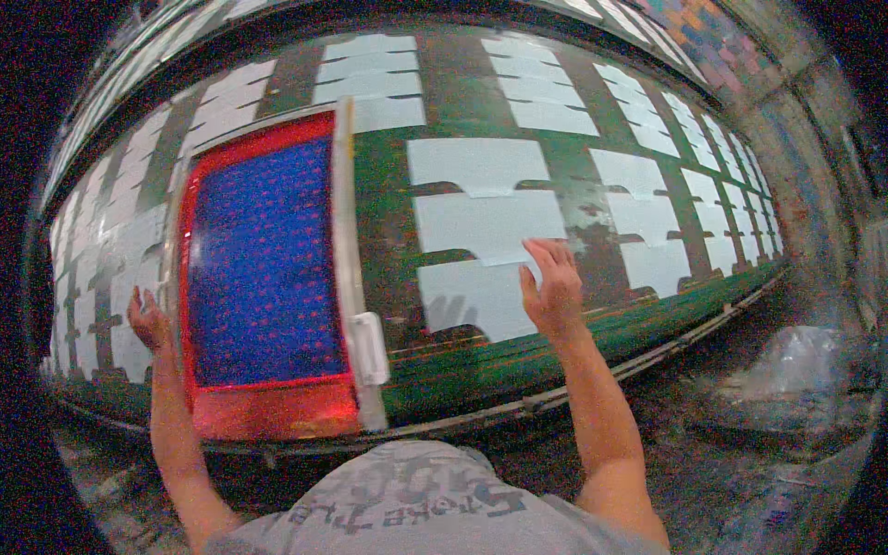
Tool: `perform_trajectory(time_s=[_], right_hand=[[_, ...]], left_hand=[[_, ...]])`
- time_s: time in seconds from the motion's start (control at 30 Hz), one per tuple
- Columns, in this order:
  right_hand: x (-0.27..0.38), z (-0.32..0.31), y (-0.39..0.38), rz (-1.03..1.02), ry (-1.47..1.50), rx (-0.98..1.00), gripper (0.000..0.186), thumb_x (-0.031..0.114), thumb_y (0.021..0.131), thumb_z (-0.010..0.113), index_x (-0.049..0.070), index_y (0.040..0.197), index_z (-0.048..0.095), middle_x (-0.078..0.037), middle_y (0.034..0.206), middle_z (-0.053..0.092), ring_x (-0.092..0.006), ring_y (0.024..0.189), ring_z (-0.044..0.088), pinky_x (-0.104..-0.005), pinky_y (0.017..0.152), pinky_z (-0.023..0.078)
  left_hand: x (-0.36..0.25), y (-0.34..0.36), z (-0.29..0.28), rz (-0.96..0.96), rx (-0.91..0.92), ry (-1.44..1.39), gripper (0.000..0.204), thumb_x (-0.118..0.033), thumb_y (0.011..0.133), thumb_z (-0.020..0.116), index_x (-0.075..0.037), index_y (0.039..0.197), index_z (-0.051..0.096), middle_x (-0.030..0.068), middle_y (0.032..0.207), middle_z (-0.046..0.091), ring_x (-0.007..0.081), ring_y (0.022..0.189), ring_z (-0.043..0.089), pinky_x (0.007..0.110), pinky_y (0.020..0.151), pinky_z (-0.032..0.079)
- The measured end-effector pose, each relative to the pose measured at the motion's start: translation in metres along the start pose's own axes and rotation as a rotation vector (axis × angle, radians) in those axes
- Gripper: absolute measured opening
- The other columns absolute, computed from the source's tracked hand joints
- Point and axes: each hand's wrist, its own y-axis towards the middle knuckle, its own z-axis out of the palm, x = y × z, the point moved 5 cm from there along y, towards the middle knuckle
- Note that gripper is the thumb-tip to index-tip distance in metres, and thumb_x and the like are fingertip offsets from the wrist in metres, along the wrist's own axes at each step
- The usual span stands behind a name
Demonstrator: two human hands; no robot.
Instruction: The person repeatedly places white paper sheets onto a green work surface, then uses a red-framed screen with a blue mesh to apply red dots onto the paper. The person aligns the screen, presses down with a squeegee, and lifts the screen to reveal the printed pattern. This cycle repeats across multiple sheets.
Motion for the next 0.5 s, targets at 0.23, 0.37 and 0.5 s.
perform_trajectory(time_s=[0.23, 0.37, 0.5], right_hand=[[-0.174, 0.053, 0.082, 0.101, 0.002, 0.095, 0.035, 0.019, 0.096, 0.076, 0.006, 0.129, 0.074, -0.019, 0.125, 0.073, -0.0418, 0.122, 0.067, -0.0500, 0.105, 0.056], [-0.244, 0.088, 0.132, 0.139, -0.039, 0.158, 0.033, 0.026, 0.097, 0.075, 0.006, 0.124, 0.076, -0.017, 0.124, 0.073, -0.0420, 0.122, 0.067, -0.0507, 0.104, 0.057], [-0.293, 0.126, 0.182, 0.162, -0.055, 0.171, 0.030, 0.030, 0.098, 0.075, 0.008, 0.119, 0.078, -0.016, 0.123, 0.074, -0.0409, 0.122, 0.069, -0.0521, 0.102, 0.058]], left_hand=[[-0.267, -0.066, 0.007, 0.386, 0.185, -0.077, 0.028, -0.016, 0.107, 0.069, -0.004, 0.132, 0.075, 0.0168, 0.131, 0.075, 0.0367, 0.126, 0.067, 0.047, 0.112, 0.051], [-0.433, -0.128, 0.036, 0.632, 0.290, -0.381, 0.017, -0.004, 0.098, 0.075, -0.004, 0.115, 0.078, 0.0166, 0.117, 0.077, 0.0359, 0.114, 0.072, 0.047, 0.105, 0.054], [-0.543, -0.177, 0.080, 0.725, 0.390, -0.540, 0.017, -0.001, 0.091, 0.077, -0.003, 0.108, 0.077, 0.0158, 0.110, 0.077, 0.0363, 0.108, 0.072, 0.046, 0.099, 0.055]])
